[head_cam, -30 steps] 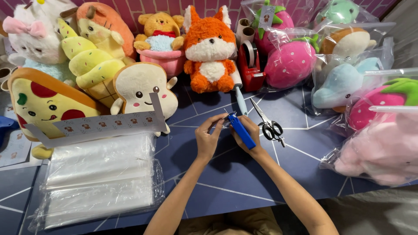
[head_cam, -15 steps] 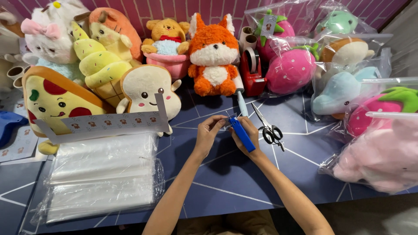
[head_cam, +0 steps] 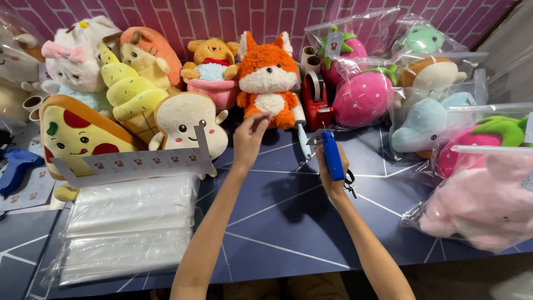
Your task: Cutting a paper tag from a sheet using scissors and attaching it to a plush fox toy with a tagging gun.
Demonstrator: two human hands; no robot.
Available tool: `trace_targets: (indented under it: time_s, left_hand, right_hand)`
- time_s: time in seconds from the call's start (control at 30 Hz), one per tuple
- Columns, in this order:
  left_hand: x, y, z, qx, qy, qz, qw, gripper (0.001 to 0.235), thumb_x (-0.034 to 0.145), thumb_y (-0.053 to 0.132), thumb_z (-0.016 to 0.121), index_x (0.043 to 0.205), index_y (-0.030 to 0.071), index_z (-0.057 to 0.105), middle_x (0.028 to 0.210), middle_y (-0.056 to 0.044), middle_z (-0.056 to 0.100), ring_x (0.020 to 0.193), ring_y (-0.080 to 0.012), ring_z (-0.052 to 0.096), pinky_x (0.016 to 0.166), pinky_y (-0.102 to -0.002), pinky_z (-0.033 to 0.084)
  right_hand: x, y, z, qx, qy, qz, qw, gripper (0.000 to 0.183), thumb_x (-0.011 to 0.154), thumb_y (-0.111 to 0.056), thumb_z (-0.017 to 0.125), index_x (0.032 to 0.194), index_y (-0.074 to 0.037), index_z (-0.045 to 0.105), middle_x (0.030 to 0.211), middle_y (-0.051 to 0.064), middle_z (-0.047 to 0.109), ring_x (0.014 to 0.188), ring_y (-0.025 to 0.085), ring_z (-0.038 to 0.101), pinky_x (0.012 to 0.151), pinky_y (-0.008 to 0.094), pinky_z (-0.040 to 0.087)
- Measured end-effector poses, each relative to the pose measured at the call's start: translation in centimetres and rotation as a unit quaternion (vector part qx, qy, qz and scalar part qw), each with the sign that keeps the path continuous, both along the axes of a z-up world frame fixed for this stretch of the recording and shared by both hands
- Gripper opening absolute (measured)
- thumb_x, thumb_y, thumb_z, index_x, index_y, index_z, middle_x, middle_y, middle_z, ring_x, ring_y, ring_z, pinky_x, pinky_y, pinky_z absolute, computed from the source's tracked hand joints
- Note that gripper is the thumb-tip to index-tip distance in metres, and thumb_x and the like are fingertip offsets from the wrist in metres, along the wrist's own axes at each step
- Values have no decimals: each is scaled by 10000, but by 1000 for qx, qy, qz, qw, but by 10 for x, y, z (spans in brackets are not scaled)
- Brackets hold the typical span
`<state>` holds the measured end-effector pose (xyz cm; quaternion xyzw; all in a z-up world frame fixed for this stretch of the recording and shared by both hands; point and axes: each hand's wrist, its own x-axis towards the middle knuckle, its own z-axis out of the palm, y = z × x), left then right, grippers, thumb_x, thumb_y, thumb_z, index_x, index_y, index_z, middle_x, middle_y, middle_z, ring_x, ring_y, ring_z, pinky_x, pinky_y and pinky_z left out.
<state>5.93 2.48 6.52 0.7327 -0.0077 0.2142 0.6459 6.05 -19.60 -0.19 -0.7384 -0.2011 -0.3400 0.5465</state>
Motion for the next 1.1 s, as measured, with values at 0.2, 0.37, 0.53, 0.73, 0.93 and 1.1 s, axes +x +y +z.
trace_targets:
  time_s: [0.2, 0.37, 0.53, 0.73, 0.93, 1.1]
  left_hand:
    - [125, 25, 16, 114, -48, 51, 991, 232, 946, 301, 662, 1151, 219, 733, 1110, -53, 744, 1130, -261, 669, 1025, -411, 489]
    - [227, 43, 7, 237, -141, 125, 953, 182, 913, 282, 708, 1070, 195, 742, 995, -36, 740, 1025, -268, 680, 1007, -399, 431]
    - [276, 45, 10, 364, -117, 131, 915, 221, 910, 320, 727, 1098, 205, 717, 1055, 3, 683, 1143, -235, 592, 1026, -390, 430]
    - [323, 47, 3, 444, -51, 32, 894, 379, 949, 420, 638, 1242, 186, 692, 1151, -78, 685, 1170, -286, 617, 988, -442, 507]
    - [283, 27, 39, 455, 99, -15, 885, 290, 959, 294, 463, 788, 66, 520, 751, -107, 611, 719, -300, 587, 642, -460, 454]
    - [270, 19, 32, 443, 83, 0, 893, 267, 920, 282, 528, 718, 136, 432, 623, -16, 516, 609, -224, 508, 644, -428, 422]
  right_hand:
    - [5, -14, 3, 5, 3, -59, 998, 212, 1029, -227, 669, 877, -81, 641, 793, 114, 677, 758, 310, 680, 738, 386, 500]
    - [13, -17, -9, -11, -16, -94, 995, 226, 1015, -203, 676, 847, -66, 612, 752, 125, 642, 715, 327, 663, 696, 374, 512]
    - [19, -13, -30, -47, -40, -90, 994, 167, 941, -218, 729, 818, -138, 648, 741, 13, 646, 705, 250, 672, 703, 298, 536]
    - [14, -5, -26, -103, -93, -118, 983, 112, 884, -145, 747, 816, -116, 664, 830, 3, 687, 703, 249, 690, 708, 295, 567]
    - [12, -7, -25, -142, -98, -53, 984, 128, 916, -84, 688, 949, 23, 626, 957, 144, 646, 913, 288, 698, 841, 343, 595]
    - [13, -8, -27, -140, -89, -52, 985, 132, 903, -72, 707, 959, 16, 627, 967, 143, 651, 930, 286, 706, 864, 343, 602]
